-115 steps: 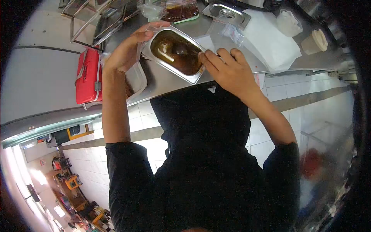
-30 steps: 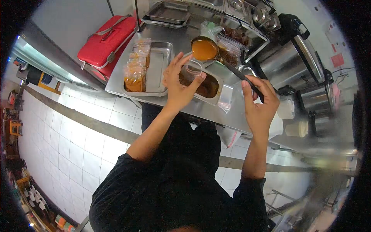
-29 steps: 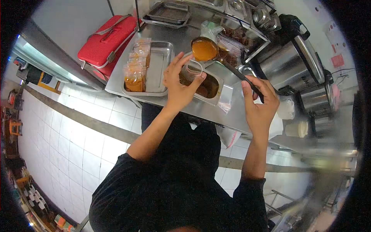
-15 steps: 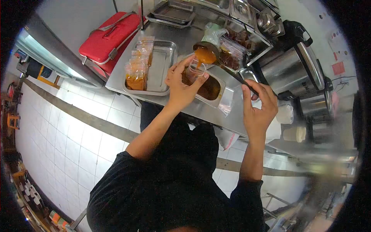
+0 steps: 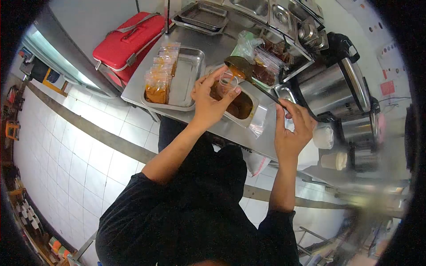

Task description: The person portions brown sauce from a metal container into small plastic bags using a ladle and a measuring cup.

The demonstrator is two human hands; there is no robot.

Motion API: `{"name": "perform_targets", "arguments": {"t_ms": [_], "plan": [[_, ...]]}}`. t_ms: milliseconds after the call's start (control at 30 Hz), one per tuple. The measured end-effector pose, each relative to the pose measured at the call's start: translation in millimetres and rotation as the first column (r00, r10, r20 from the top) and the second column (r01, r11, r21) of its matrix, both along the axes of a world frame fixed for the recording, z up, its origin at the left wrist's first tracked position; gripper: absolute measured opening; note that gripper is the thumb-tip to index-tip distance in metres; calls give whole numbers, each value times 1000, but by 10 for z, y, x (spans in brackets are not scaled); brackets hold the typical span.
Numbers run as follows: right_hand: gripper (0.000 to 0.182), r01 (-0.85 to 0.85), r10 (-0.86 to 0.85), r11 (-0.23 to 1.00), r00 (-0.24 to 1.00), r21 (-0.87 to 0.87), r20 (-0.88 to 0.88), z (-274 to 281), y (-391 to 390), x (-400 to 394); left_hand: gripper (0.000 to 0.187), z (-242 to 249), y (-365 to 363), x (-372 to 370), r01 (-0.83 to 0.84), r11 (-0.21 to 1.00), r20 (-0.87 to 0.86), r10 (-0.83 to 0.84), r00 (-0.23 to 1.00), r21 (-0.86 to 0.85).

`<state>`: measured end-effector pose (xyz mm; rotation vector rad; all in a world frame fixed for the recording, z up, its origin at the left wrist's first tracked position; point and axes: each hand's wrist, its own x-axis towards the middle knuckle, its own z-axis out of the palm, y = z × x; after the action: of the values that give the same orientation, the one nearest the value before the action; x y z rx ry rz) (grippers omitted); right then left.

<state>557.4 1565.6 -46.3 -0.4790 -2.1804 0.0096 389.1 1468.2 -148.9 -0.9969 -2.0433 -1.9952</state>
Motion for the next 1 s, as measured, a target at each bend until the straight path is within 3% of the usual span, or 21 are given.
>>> {"name": "perform_targets", "arguments": {"t_ms": [67,133,200,233,300,467,533,567,600,633,700,733,800,867,933,967,1000], "plan": [[20,-19,18,999,1000,-47,-11,-11,-5,-10,65,-20,7,-9,148,986,205,-160,966,73],[19,-38,35,995,999,-94,-26,-22,-18,-27,64,10,-5,-3,135,988,176,-146,974,72],[17,-62,34,936,996,-346,-86,-36,-30,-47,63,62,-31,-4,123,990,144,-133,981,72],[17,-63,35,937,995,-343,-88,-54,-16,-42,63,95,-53,-9,127,992,145,-130,981,26],[17,-91,60,861,995,-500,-77,-107,40,-29,62,68,-49,11,128,992,139,-124,983,-15],[19,-17,-23,818,998,-575,-63,-251,219,156,60,151,-91,-24,221,960,237,-259,936,173],[20,124,-55,815,989,-567,137,-345,361,311,60,354,-181,-25,246,944,238,-296,925,218],[30,125,37,761,972,-637,234,-381,407,347,61,390,-204,-20,281,927,229,-338,913,247],[37,74,66,913,943,-401,325,-360,345,310,62,419,-231,8,319,908,225,-382,896,271],[44,-3,65,989,905,-146,420,-315,211,228,62,464,-258,41,326,908,233,-387,892,262],[56,9,-6,1000,971,-14,240,-69,-254,-85,66,578,-304,108,397,904,174,-422,890,161],[56,27,-19,999,969,-30,247,-116,-338,-156,66,640,-348,160,412,899,187,-434,881,149],[48,-188,198,970,979,-156,47,-218,-428,-182,67,731,-446,268,470,881,97,-474,875,55],[41,-211,228,950,973,-232,45,-287,-434,-138,66,688,-522,307,503,860,80,-509,857,86],[34,-246,268,920,963,-304,31,-338,-415,-99,62,598,-649,295,577,804,179,-594,784,143],[27,-330,346,806,936,-491,-62,-363,-416,-68,44,504,-658,302,542,800,216,-594,775,258],[22,-407,397,646,902,-646,-171,-397,-429,-43,44,491,-713,289,546,801,234,-596,768,246]]}}
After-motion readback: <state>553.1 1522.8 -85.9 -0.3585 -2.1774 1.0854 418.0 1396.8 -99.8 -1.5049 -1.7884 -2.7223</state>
